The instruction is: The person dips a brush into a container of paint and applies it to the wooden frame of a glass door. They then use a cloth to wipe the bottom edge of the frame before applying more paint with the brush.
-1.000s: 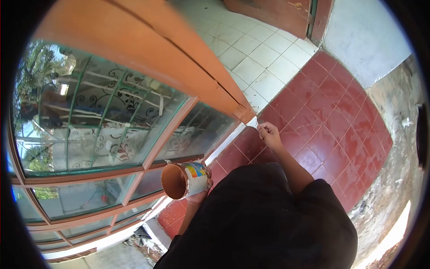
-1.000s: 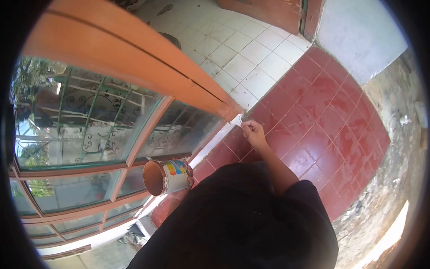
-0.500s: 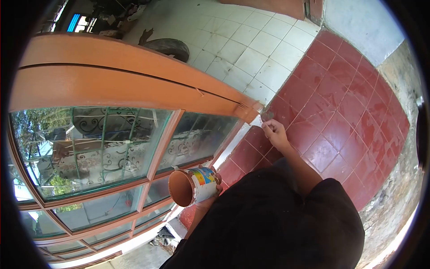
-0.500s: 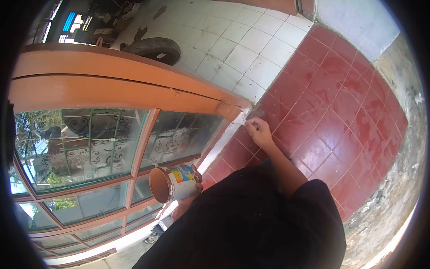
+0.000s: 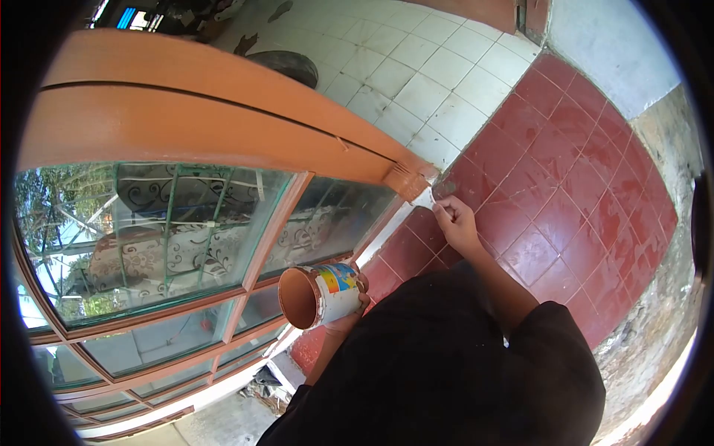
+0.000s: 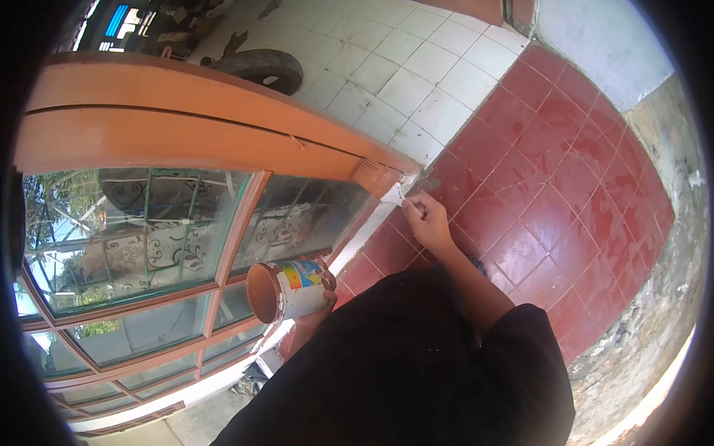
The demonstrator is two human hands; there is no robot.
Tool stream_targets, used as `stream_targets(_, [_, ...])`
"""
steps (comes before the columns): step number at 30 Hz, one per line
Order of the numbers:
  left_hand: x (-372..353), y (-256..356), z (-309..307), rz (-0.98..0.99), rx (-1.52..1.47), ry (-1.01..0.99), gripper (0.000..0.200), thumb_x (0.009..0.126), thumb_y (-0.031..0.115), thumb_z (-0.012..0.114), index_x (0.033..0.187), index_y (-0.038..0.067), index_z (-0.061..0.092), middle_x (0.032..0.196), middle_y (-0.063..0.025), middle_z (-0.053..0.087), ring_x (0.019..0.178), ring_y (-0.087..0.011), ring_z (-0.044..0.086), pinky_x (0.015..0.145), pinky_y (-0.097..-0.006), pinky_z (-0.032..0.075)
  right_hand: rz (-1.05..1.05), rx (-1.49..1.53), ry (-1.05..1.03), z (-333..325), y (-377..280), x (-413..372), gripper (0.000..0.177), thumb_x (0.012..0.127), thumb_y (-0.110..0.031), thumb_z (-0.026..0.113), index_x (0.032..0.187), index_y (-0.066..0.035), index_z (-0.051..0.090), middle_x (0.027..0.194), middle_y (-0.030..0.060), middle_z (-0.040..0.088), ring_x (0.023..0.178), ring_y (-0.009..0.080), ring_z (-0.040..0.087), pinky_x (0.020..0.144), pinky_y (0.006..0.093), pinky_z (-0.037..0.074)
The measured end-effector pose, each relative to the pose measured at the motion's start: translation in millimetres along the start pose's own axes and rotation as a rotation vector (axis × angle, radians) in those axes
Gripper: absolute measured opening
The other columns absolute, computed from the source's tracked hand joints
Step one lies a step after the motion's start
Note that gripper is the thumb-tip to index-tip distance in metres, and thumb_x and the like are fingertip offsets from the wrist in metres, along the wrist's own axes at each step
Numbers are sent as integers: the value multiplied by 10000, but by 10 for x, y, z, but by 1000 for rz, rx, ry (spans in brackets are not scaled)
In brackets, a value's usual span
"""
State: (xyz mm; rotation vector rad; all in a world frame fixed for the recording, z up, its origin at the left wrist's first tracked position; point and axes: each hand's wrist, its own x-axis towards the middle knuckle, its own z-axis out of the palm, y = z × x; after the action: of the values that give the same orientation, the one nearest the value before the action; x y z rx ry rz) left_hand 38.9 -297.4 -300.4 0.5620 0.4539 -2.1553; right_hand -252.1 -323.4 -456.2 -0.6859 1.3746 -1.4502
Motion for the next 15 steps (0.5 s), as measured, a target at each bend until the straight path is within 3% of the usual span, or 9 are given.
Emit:
stream_targets(2, [13, -2, -20, -12, -37, 33, 557, 902, 485, 549, 1382, 205, 515, 1405, -86, 542, 1288, -319, 468, 894, -539, 430, -31, -6, -22, 27, 46, 68, 178, 945, -180, 636, 905, -10, 667, 674, 12, 581, 615, 43, 471, 552, 258, 399])
stream_targets(5, [31, -26, -2, -8, -11, 33, 594, 894, 461, 571, 1384, 135, 495, 1398, -91, 542, 1274, -322, 476, 889, -552, 433, 22, -161, 67, 19, 657, 225, 184, 942, -186, 641, 897, -10, 665, 674, 13, 587, 611, 47, 476, 552, 262, 405])
stream_targets(7, [13, -41, 5, -18, -35, 23, 591, 894, 457, 572, 1383, 134, 495, 1404, -91, 536, 1272, -323, 477, 890, -559, 433, -146, -533, 232, -83, 1018, 252, 185, 941, -187, 645, 901, -8, 666, 664, -3, 573, 605, 41, 464, 541, 261, 398])
stream_targets(9, [0, -20, 7, -22, -54, 13, 588, 894, 452, 572, 1383, 134, 496, 1410, -90, 530, 1269, -323, 478, 890, -566, 433, -100, -438, 204, -96, 840, 153, 191, 937, -196, 649, 908, -9, 669, 664, 16, 594, 604, 61, 499, 553, 273, 417])
stream_targets(12, [-65, 1, -77, 18, -57, 5, 559, 898, 455, 560, 1372, 164, 513, 1422, -83, 521, 1271, -325, 473, 890, -572, 432, -22, -262, 95, -77, 277, -34, 204, 928, -217, 655, 914, -14, 674, 690, 73, 645, 627, 121, 584, 589, 304, 460])
stream_targets(14, [-71, 44, -152, 47, -17, 33, 503, 898, 530, 527, 1348, 311, 574, 1392, -84, 529, 1263, -280, 473, 904, -533, 411, 0, -183, 13, 30, 78, -65, 210, 923, -228, 658, 913, -19, 675, 715, 111, 674, 650, 162, 634, 614, 324, 484])
stream_targets(15, [-81, 33, -166, 48, -24, 37, 503, 898, 530, 527, 1348, 311, 574, 1392, -84, 529, 1263, -280, 473, 904, -533, 411, 25, -166, 26, 91, 23, -34, 211, 919, -228, 662, 908, -18, 675, 719, 116, 678, 659, 167, 639, 625, 326, 489])
